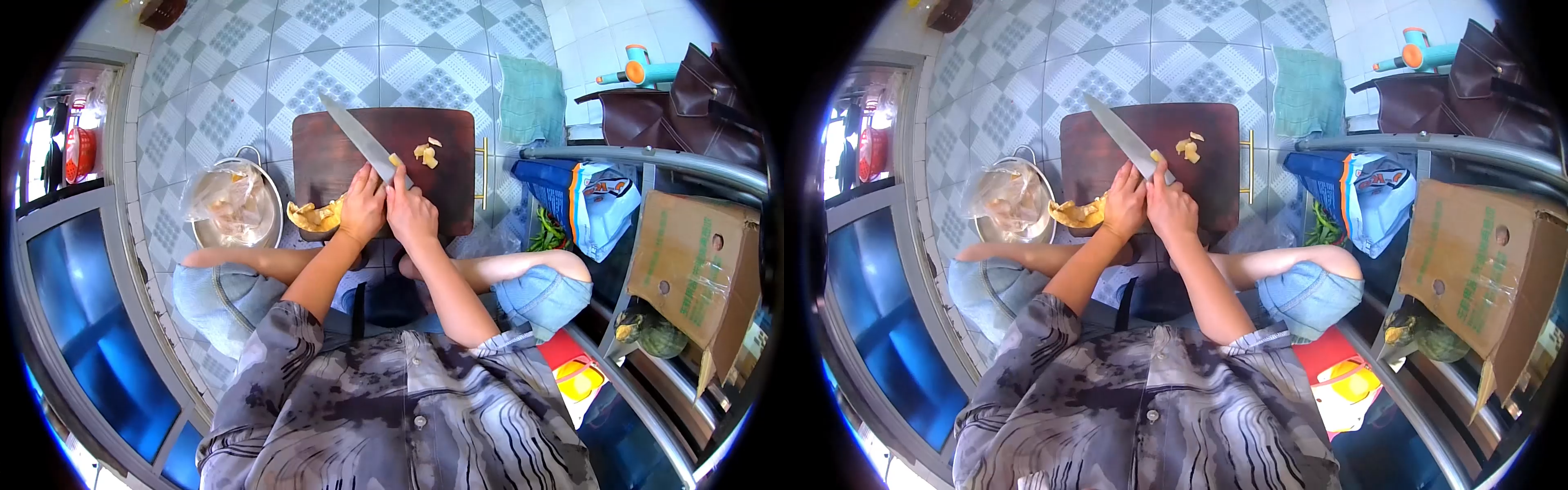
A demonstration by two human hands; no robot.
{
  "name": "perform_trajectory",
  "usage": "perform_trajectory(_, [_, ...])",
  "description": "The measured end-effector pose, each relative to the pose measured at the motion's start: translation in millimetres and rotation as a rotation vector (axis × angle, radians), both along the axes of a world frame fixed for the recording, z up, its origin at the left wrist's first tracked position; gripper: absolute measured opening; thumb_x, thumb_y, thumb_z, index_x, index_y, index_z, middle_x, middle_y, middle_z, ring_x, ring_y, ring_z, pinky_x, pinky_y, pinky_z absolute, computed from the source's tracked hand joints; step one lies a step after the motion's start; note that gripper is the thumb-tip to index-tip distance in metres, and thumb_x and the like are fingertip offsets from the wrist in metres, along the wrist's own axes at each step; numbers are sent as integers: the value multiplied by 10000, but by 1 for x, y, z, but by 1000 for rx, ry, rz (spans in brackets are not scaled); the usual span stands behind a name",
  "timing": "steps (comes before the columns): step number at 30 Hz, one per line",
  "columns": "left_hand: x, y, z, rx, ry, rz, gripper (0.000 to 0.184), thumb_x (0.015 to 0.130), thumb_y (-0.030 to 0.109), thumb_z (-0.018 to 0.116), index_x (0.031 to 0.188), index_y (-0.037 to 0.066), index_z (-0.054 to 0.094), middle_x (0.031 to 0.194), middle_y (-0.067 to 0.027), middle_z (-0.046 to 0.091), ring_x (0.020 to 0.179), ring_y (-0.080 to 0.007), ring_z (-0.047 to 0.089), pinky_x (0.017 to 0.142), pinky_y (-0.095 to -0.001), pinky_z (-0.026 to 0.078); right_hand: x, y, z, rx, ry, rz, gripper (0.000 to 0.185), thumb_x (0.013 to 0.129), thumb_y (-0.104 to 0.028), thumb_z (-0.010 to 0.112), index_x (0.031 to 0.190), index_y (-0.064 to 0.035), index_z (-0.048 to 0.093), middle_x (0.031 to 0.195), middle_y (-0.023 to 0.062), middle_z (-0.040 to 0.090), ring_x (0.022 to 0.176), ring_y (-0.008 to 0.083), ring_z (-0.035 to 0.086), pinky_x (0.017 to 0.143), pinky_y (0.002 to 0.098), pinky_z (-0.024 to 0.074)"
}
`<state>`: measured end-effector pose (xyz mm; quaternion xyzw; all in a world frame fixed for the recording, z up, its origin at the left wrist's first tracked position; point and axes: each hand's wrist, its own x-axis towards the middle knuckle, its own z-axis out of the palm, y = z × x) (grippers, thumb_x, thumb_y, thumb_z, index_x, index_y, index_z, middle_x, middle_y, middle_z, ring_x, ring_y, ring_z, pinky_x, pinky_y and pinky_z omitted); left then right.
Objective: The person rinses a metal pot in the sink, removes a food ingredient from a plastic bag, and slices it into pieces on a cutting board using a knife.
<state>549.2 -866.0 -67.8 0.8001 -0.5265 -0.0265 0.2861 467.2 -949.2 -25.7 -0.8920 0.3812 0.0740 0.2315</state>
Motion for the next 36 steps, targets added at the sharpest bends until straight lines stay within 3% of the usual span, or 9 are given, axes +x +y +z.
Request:
perform_trajectory(6, [1, 0, 1, 87, -56, -24, 474, 705, 38, 580, 1178, 6, 601, 1309, -209, 495, 1253, -371, 438, 1064, -443, 355, -61, 14, -2, -47, 104, -20, 533, 947, -364, 465, 1376, -75, 336, 790, 237, 627, 666, 368, 663, 572, 449, 551])
perform_trajectory(13, [2, -4, 2, 15, -29, -9, 340, 758, 89, 614, 1087, 11, 657, 1260, -225, 541, 1218, -385, 471, 1010, -435, 403, -4, 1, -11, -61, 24, 6, 512, 953, -355, 456, 1360, -63, 351, 750, 204, 624, 611, 355, 658, 535, 434, 551])
perform_trajectory(20, [1, -2, 4, 60, -63, -28, 426, 720, 32, 581, 1144, 1, 612, 1281, -231, 504, 1228, -391, 452, 1050, -449, 367, -55, 10, -3, -66, 67, -41, 530, 944, -367, 474, 1382, -93, 356, 793, 212, 626, 635, 341, 667, 526, 427, 548])
perform_trajectory(22, [0, -3, 2, 52, -61, -29, 442, 710, 10, 566, 1151, 3, 606, 1302, -225, 488, 1240, -383, 441, 1052, -439, 369, -68, 12, 1, -40, 129, -37, 506, 947, -339, 463, 1378, -98, 355, 805, 224, 632, 651, 378, 655, 577, 472, 545])
perform_trajectory(30, [1, -3, -4, 4, -45, -27, 407, 725, 46, 590, 1128, -3, 620, 1242, -228, 534, 1211, -385, 470, 1045, -440, 376, -4, -4, -7, -28, -3, 7, 492, 956, -341, 441, 1363, -70, 387, 745, 222, 629, 630, 372, 653, 558, 463, 545])
perform_trajectory(35, [0, -1, 3, -1, -63, -15, 399, 743, 34, 579, 1138, -3, 618, 1242, -216, 542, 1207, -373, 480, 1044, -435, 380, -22, -7, -8, -87, -2, 61, 506, 961, -364, 432, 1359, -55, 382, 755, 202, 635, 630, 331, 670, 541, 423, 558])
perform_trajectory(36, [0, 0, 4, 13, -71, -16, 409, 744, 25, 574, 1151, 3, 616, 1252, -213, 539, 1209, -369, 482, 1045, -430, 381, -31, -9, -7, -28, -14, 34, 497, 963, -364, 424, 1362, -70, 388, 799, 212, 647, 684, 355, 670, 601, 452, 554])
